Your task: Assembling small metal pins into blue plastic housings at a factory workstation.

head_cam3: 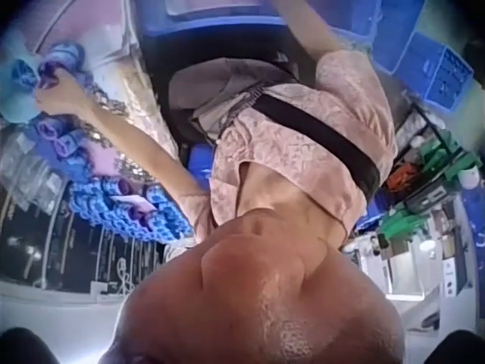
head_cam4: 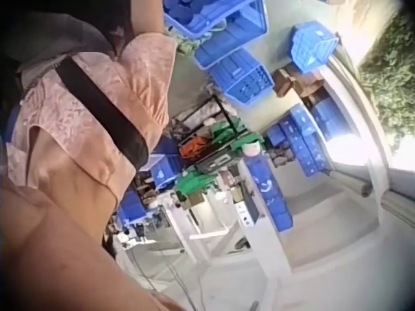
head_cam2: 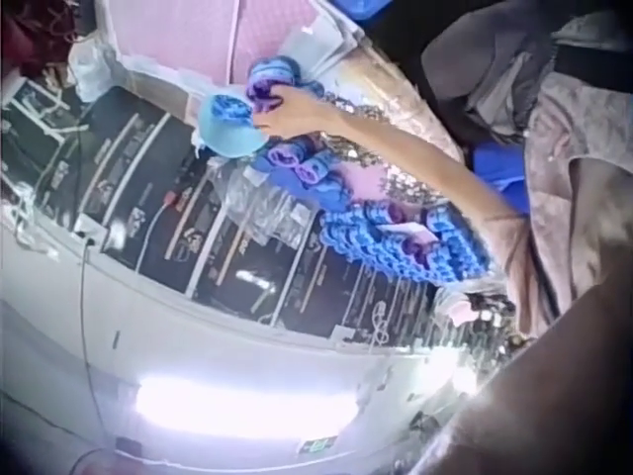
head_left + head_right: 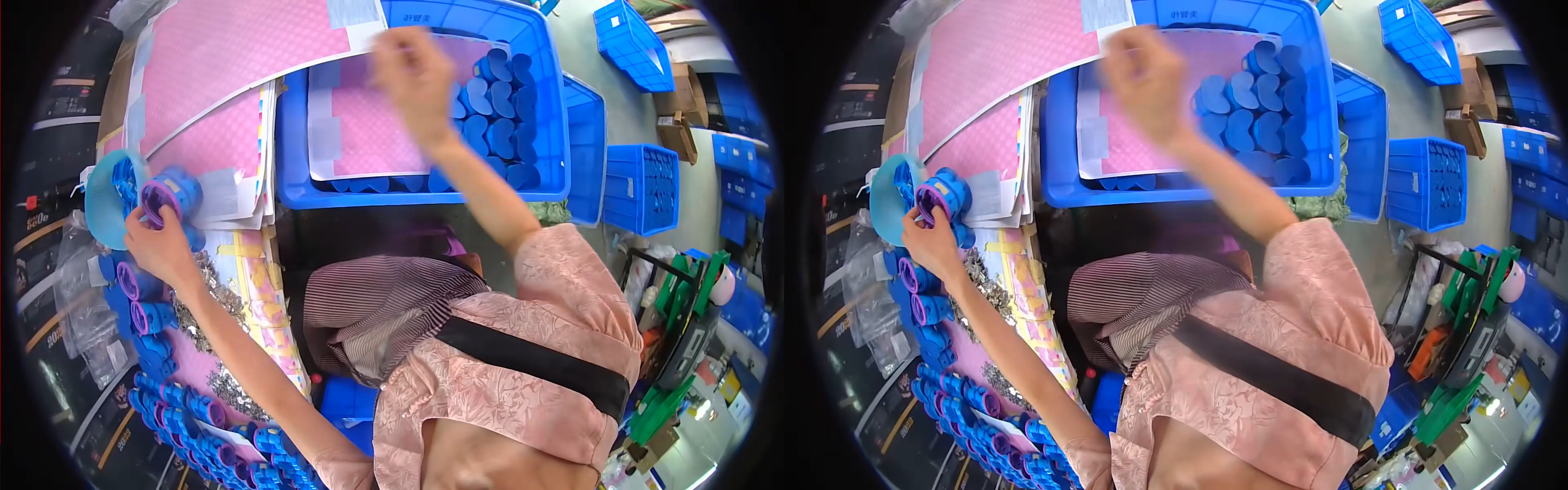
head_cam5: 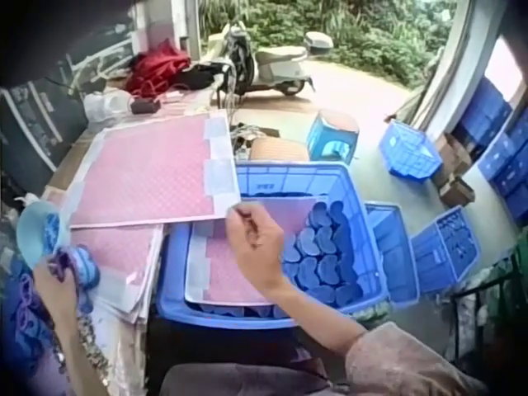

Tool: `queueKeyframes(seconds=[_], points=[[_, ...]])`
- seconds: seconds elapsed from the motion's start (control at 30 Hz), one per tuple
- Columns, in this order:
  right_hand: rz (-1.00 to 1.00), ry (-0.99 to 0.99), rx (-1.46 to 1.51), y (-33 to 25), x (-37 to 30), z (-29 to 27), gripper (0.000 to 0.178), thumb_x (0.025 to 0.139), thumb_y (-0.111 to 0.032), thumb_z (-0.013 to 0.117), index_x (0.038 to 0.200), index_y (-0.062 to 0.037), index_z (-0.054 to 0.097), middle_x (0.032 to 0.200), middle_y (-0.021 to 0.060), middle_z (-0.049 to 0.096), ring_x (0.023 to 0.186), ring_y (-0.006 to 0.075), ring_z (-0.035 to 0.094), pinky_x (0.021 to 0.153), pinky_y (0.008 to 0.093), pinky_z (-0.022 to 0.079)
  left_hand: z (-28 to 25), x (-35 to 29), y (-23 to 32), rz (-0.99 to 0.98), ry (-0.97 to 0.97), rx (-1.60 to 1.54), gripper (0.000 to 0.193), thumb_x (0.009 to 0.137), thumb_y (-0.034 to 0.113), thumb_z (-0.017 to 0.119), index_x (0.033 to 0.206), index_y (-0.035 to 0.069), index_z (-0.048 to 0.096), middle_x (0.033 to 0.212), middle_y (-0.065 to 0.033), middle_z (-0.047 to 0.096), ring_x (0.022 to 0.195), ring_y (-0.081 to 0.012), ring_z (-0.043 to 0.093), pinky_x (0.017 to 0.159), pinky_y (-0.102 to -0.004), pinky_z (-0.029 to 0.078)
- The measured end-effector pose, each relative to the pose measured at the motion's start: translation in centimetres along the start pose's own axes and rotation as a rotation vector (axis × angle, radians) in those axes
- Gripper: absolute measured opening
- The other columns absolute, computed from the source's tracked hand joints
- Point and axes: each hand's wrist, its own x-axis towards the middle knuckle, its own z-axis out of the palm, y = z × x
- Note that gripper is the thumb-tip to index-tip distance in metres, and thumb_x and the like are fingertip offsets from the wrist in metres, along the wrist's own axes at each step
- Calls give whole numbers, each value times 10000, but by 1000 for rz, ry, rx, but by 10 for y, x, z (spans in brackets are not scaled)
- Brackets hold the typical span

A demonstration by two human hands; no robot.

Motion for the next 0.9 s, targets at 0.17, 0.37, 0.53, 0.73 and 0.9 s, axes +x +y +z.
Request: queueKeyframes(seconds=[0.17, 0.37, 0.53, 0.73, 0.9], points=[[538, -40, -1321, 165, 52, -188, 709, 784, -726, 585, 1225, -174, 645, 1185, 257, 630, 1119, 422, 603, 890, 504, 494, 2, 11, -5, -70, -182, -81, 411, 824, 338, 731, 1131, 74, 658, 937, -161, 617, 868, -319, 608, 785, -448, 488], [686, -70, -1571, 248, 53, -209, 953, 661, -782, 674, 1415, -251, 433, 1350, 402, 400, 1215, 545, 458, 932, 540, 478, -31, -23, 20, 104, 122, -27, 441, 866, 321, 734, 1152, 3, 627, 1074, -206, 602, 1030, -363, 549, 891, -455, 452], [842, -39, -1408, 297, 72, -244, 1118, 605, -777, 724, 1507, -262, 308, 1442, 457, 250, 1350, 602, 286, 1059, 653, 304, -36, -53, 45, 168, 239, -214, 262, 835, 148, 748, 1049, 37, 646, 1076, -149, 586, 1074, -327, 545, 929, -441, 430], [749, -78, -1260, 295, 76, -276, 982, 570, -780, 737, 1356, -212, 578, 1359, 207, 562, 1307, 480, 435, 1074, 562, 361, -57, -106, 71, 62, 155, -478, 228, 826, 76, 710, 1038, 34, 637, 1147, -170, 554, 1069, -353, 537, 930, -460, 429], [-102, 247, -569, 145, 47, -159, 500, 760, -340, 860, 1000, 51, 661, 877, 122, 700, 751, 230, 644, 727, 358, 537, -76, -142, 93, -235, -57, -864, 205, 827, 45, 708, 1014, 10, 631, 938, -124, 635, 900, -244, 625, 811, -349, 499]])
